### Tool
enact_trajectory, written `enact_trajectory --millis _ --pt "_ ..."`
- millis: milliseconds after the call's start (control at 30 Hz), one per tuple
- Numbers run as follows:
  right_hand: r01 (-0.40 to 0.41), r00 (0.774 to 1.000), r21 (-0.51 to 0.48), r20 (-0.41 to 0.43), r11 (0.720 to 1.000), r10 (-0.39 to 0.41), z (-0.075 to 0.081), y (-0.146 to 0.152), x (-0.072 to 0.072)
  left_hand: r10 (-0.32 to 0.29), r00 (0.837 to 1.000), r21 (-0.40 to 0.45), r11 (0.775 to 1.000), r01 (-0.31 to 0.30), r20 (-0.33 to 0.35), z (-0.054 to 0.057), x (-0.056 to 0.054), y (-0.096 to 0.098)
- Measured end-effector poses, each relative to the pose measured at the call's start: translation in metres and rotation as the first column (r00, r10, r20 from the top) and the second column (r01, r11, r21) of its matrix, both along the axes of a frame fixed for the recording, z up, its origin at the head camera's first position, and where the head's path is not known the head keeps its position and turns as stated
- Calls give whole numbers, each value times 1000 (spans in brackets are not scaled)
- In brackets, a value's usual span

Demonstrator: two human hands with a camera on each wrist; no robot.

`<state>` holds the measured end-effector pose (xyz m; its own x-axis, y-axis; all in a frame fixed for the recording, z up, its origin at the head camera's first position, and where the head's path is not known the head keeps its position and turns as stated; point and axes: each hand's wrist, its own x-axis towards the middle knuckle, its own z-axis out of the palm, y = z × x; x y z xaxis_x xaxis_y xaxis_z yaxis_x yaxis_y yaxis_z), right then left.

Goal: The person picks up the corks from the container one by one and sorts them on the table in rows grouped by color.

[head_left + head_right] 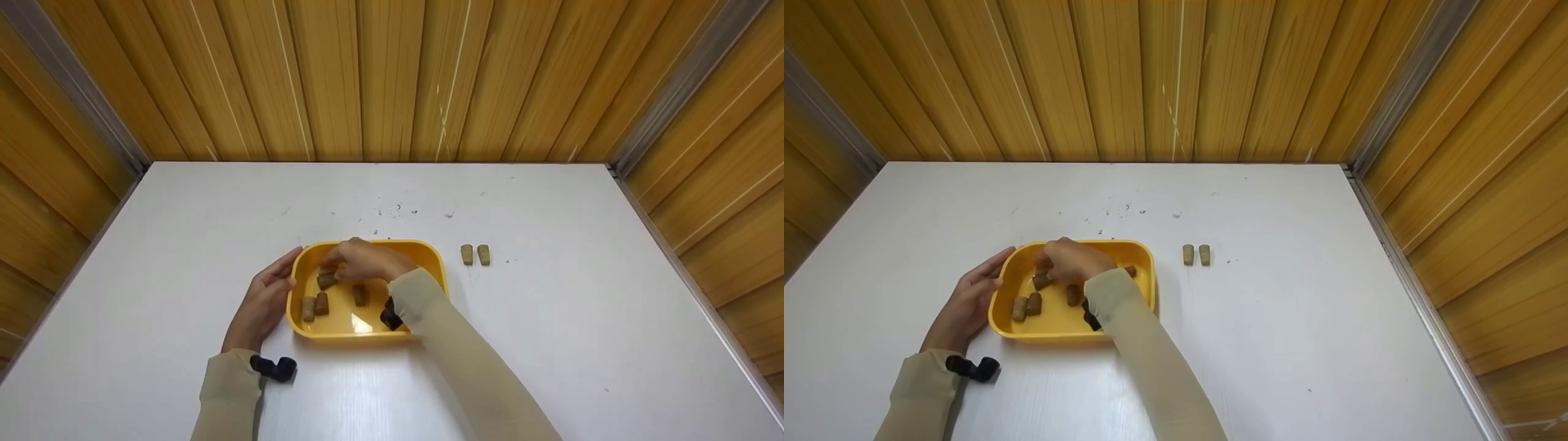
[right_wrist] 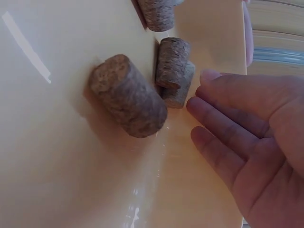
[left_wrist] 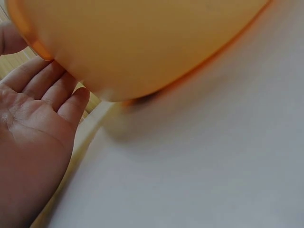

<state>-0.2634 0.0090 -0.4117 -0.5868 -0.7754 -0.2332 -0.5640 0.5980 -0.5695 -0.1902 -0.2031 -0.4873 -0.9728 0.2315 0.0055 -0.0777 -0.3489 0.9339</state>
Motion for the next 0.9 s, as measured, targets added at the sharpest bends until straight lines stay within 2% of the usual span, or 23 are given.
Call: enact_trajectory --millis 267,567,700,900 --pt "4 1000 48 23 999 -5 -2 -3 4 -1 1000 2 1000 1 1 0 0 0" --pt "6 992 -24 124 1000 -3 -3 1 6 8 1000 -5 1000 -8 12 2 0 1" --pt "-30 995 -30 91 999 33 -3 0 6 5 1000 4 1000 -5 15 2 1 0" --pt "-79 996 20 -40 997 80 -3 0 5 10 1000 3 1000 -10 15 3 1 1"
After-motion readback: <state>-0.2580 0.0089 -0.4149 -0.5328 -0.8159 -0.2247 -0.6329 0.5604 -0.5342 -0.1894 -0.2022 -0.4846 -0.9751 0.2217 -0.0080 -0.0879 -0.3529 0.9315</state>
